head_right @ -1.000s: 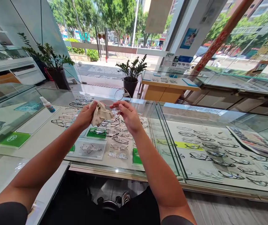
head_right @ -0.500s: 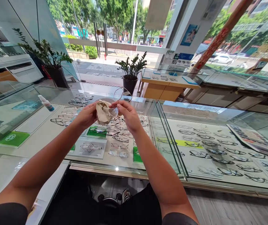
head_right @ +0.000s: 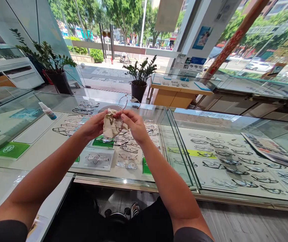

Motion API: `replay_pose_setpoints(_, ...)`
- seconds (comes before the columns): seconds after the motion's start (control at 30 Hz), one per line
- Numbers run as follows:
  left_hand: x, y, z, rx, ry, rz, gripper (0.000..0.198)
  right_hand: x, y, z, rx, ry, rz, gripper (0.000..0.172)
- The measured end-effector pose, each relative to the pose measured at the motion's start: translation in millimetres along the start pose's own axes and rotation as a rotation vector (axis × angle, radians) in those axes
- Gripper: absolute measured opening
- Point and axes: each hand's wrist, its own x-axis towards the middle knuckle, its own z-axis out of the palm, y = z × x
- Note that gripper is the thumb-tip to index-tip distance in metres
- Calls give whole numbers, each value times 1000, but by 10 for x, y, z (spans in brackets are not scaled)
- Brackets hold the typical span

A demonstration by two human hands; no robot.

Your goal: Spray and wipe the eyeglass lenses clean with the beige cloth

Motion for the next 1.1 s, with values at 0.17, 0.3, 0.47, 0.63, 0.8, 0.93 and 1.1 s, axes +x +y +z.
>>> replay_pose_setpoints(0.17,-26,-2,20,58,-42,-16,49,-14,2,3,-3,46,38,26)
replay_pose_setpoints(0.3,-38,-11,24,76,-34,-14,44,-15,1,11,-11,67,33,27)
replay_pose_setpoints(0.47,-59,2,63,120,-72,-2,46,0,-3,15,5,42,18,22)
replay_pose_setpoints(0.63,-109,-19,147,160,-148,-33,51,-15,3,67,42,11,63,24)
replay_pose_setpoints(0.8,-145,-98,182,155,-175,-65,53,-50,-7,137,75,-2,144,35)
replay_pose_setpoints(0.93,-160,-111,190,186,-146,-68,54,-62,-29,153,105,-10,140,29)
replay_pose_setpoints(1.1,-183,-66,205,174,-219,-84,47,-65,-36,162,116,-11,127,25)
